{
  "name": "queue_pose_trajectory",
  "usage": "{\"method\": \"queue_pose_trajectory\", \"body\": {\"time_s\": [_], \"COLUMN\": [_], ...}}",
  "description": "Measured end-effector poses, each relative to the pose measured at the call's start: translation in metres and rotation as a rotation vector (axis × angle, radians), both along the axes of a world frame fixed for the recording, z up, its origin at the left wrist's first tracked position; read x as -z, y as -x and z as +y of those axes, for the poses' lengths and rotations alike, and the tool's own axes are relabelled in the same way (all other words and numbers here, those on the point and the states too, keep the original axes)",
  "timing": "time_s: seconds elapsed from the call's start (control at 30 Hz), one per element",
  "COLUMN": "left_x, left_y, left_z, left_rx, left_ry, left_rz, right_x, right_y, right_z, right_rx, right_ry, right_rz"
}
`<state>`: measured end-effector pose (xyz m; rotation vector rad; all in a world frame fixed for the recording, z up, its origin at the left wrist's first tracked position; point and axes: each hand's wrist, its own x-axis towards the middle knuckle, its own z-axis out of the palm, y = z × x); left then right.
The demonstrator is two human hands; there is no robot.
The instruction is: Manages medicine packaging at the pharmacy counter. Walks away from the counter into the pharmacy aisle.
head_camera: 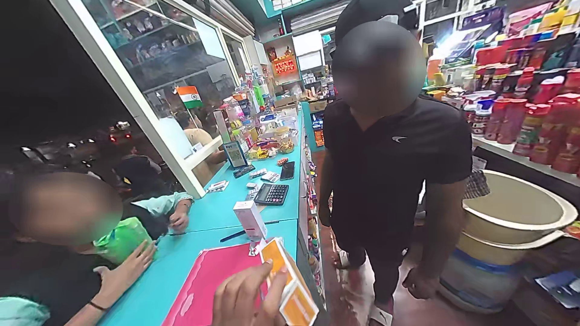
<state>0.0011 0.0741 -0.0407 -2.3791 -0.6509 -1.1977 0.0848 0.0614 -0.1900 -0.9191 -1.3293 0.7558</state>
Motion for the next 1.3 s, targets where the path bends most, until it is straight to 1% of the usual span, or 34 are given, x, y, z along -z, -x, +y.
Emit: {"method": "queue_pose_trajectory", "body": {"time_s": [0.1, 0.17, 0.23, 0.3, 0.37, 0.43, 0.5, 0.6, 0.7, 0.77, 0.87, 0.97, 1.07, 1.17, 1.23, 1.3], "left_x": [0.01, 0.021, 0.034, 0.053, 0.074, 0.097, 0.117, 0.141, 0.157, 0.162, 0.169, 0.169, 0.166, 0.155, 0.144, 0.131], "left_y": [0.024, 0.041, 0.062, 0.086, 0.107, 0.122, 0.136, 0.151, 0.159, 0.165, 0.175, 0.178, 0.174, 0.157, 0.14, 0.126], "left_z": [0.003, 0.004, 0.003, 0.002, -0.003, -0.015, -0.028, -0.04, -0.042, -0.037, -0.031, -0.03, -0.031, -0.032, -0.033, -0.028], "left_rx": [-0.021, -0.058, -0.125, -0.174, -0.234, -0.314, -0.412, -0.575, -0.677, -0.698, -0.715, -0.734, -0.738, -0.646, -0.532, -0.414], "left_ry": [0.07, 0.118, 0.178, 0.255, 0.332, 0.374, 0.402, 0.449, 0.549, 0.591, 0.563, 0.541, 0.444, 0.32, 0.352, 0.476], "left_rz": [0.004, -0.003, -0.041, -0.153, -0.338, -0.552, -0.692, -0.715, -0.637, -0.596, -0.589, -0.595, -0.559, -0.532, -0.532, -0.507], "right_x": [-0.002, 0.006, 0.014, 0.02, 0.023, 0.023, 0.027, 0.029, 0.029, 0.028, 0.028, 0.029, 0.03, 0.029, 0.029, 0.028], "right_y": [0.005, 0.007, 0.009, 0.012, 0.014, 0.013, 0.013, 0.014, 0.015, 0.016, 0.014, 0.012, 0.011, 0.012, 0.012, 0.012], "right_z": [0.004, 0.011, 0.017, 0.02, 0.02, 0.02, 0.023, 0.025, 0.025, 0.026, 0.025, 0.026, 0.026, 0.027, 0.027, 0.027], "right_rx": [0.037, -0.023, -0.098, -0.125, -0.112, -0.101, -0.102, -0.105, -0.107, -0.107, -0.111, -0.111, -0.116, -0.125, -0.121, -0.111], "right_ry": [0.006, -0.044, -0.025, 0.017, 0.037, 0.022, -0.011, -0.028, -0.045, -0.051, -0.043, -0.047, -0.041, -0.024, -0.026, -0.017], "right_rz": [0.008, 0.048, 0.11, 0.155, 0.173, 0.18, 0.194, 0.213, 0.204, 0.203, 0.195, 0.211, 0.221, 0.238, 0.231, 0.215]}}
